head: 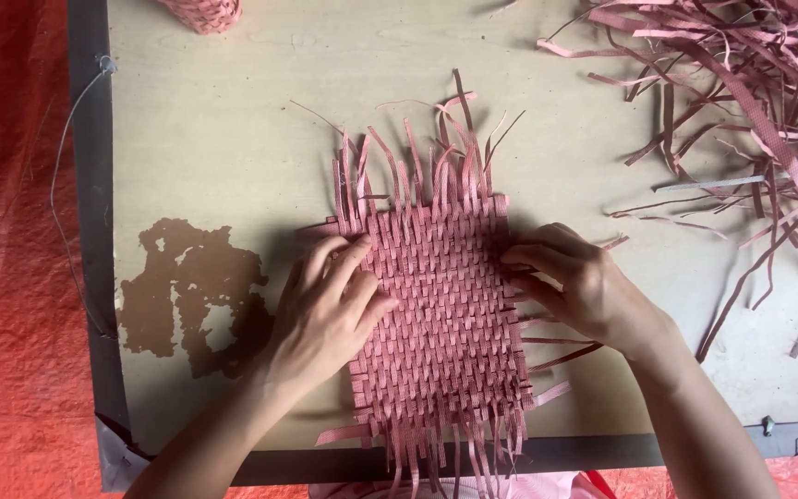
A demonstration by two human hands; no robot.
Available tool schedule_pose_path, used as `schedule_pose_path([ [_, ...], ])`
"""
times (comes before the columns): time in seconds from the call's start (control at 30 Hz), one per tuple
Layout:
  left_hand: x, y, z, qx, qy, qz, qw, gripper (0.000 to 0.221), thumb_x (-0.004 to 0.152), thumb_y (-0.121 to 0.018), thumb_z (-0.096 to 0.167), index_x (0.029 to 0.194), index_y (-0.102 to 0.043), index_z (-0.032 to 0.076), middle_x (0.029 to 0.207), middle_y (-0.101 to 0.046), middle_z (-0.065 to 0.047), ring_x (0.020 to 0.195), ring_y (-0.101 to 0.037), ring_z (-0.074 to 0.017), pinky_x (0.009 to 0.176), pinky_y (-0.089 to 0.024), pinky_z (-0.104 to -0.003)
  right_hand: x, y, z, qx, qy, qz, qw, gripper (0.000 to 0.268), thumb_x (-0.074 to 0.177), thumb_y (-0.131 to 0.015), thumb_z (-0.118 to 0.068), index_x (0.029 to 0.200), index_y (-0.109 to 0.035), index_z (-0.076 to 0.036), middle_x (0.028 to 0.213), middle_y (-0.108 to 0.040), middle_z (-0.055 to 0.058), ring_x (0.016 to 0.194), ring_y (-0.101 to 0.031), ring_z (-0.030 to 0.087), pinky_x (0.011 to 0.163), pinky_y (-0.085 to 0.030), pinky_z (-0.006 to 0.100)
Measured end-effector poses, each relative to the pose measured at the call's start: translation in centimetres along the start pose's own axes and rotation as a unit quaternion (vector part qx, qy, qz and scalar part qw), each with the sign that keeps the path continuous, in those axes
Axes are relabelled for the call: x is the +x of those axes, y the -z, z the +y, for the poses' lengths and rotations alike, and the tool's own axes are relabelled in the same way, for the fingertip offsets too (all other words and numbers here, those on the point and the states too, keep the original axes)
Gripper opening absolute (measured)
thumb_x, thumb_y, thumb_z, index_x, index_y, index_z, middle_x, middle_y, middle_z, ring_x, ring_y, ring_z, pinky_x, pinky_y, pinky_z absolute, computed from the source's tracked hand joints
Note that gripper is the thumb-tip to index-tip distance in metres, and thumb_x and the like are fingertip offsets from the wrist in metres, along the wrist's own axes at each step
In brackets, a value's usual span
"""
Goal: Weaving pink plastic strips into a rectangular mat on a flat board.
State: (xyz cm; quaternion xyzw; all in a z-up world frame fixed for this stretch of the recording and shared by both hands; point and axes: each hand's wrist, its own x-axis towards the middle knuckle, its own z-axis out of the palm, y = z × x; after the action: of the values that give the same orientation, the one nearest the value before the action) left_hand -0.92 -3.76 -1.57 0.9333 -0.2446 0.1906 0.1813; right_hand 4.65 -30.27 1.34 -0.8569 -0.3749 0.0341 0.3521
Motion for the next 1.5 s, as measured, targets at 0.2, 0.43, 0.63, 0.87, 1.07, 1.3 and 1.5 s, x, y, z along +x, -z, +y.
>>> schedule_pose_path([
  [0.2,-0.3,-0.5,-1.0,-0.071,-0.004,-0.026,0.997,0.031,0.078,-0.063,0.036,0.080,-0.056,0.006,0.110,-0.057,-0.017,0.107,-0.050,-0.0341,0.076,-0.044,-0.041,-0.9,-0.4,-0.5,0.014,-0.021,0.009,1.000,0.013,0.076,-0.063,-0.003,0.088,-0.062,0.002,0.071,-0.057,0.015,0.067,-0.059,0.029,0.059,-0.050,0.037],
  [0.43,-0.6,-1.1,-1.5,-0.129,-0.006,-0.033,0.991,0.033,0.077,-0.065,0.035,0.085,-0.055,0.005,0.114,-0.057,-0.018,0.112,-0.049,-0.0321,0.087,-0.040,-0.043,-0.8,-0.8,-0.6,0.011,-0.004,0.023,1.000,0.009,0.074,-0.063,0.002,0.084,-0.063,0.001,0.070,-0.059,0.013,0.066,-0.061,0.027,0.058,-0.052,0.036],
  [0.63,-0.6,-1.2,-1.4,-0.134,-0.003,-0.035,0.990,0.033,0.075,-0.067,0.033,0.086,-0.055,0.005,0.117,-0.056,-0.017,0.114,-0.049,-0.0314,0.088,-0.040,-0.044,-1.4,-1.3,0.5,0.048,0.006,0.043,0.998,0.007,0.076,-0.061,0.002,0.082,-0.064,0.000,0.073,-0.060,0.012,0.067,-0.060,0.027,0.058,-0.051,0.035],
  [0.87,-0.5,-1.1,-1.4,-0.138,-0.011,-0.029,0.990,0.032,0.077,-0.065,0.034,0.085,-0.055,0.005,0.115,-0.056,-0.017,0.114,-0.049,-0.0315,0.089,-0.039,-0.043,-1.0,-0.9,0.0,0.038,0.013,0.065,0.997,0.009,0.074,-0.062,0.005,0.079,-0.066,-0.001,0.071,-0.060,0.011,0.066,-0.058,0.026,0.058,-0.051,0.034],
  [1.07,-0.2,-0.6,-1.9,-0.136,-0.009,-0.040,0.990,0.031,0.076,-0.067,0.034,0.084,-0.055,0.006,0.114,-0.058,-0.015,0.114,-0.050,-0.0289,0.088,-0.041,-0.042,-0.6,-0.2,-1.0,0.039,0.000,0.045,0.998,0.009,0.077,-0.059,0.003,0.080,-0.066,-0.001,0.071,-0.061,0.012,0.066,-0.059,0.027,0.057,-0.050,0.033],
  [1.3,-0.5,-0.2,-2.9,-0.211,0.011,-0.062,0.975,0.017,0.079,-0.064,0.015,0.081,-0.055,0.001,0.117,-0.056,-0.016,0.115,-0.048,-0.0324,0.088,-0.043,-0.042,-0.1,-0.3,-0.2,0.042,-0.090,-0.002,0.995,0.010,0.073,-0.061,0.003,0.080,-0.065,-0.002,0.068,-0.061,0.012,0.061,-0.060,0.025,0.052,-0.049,0.034],
  [1.5,-0.8,-0.7,-3.0,-0.224,0.011,-0.057,0.973,0.017,0.077,-0.066,0.013,0.078,-0.054,0.000,0.118,-0.054,-0.018,0.114,-0.047,-0.0343,0.089,-0.043,-0.043,0.6,-1.0,1.1,0.042,-0.131,-0.045,0.989,0.008,0.072,-0.063,0.001,0.079,-0.063,-0.003,0.065,-0.060,0.012,0.059,-0.061,0.026,0.050,-0.048,0.035],
])
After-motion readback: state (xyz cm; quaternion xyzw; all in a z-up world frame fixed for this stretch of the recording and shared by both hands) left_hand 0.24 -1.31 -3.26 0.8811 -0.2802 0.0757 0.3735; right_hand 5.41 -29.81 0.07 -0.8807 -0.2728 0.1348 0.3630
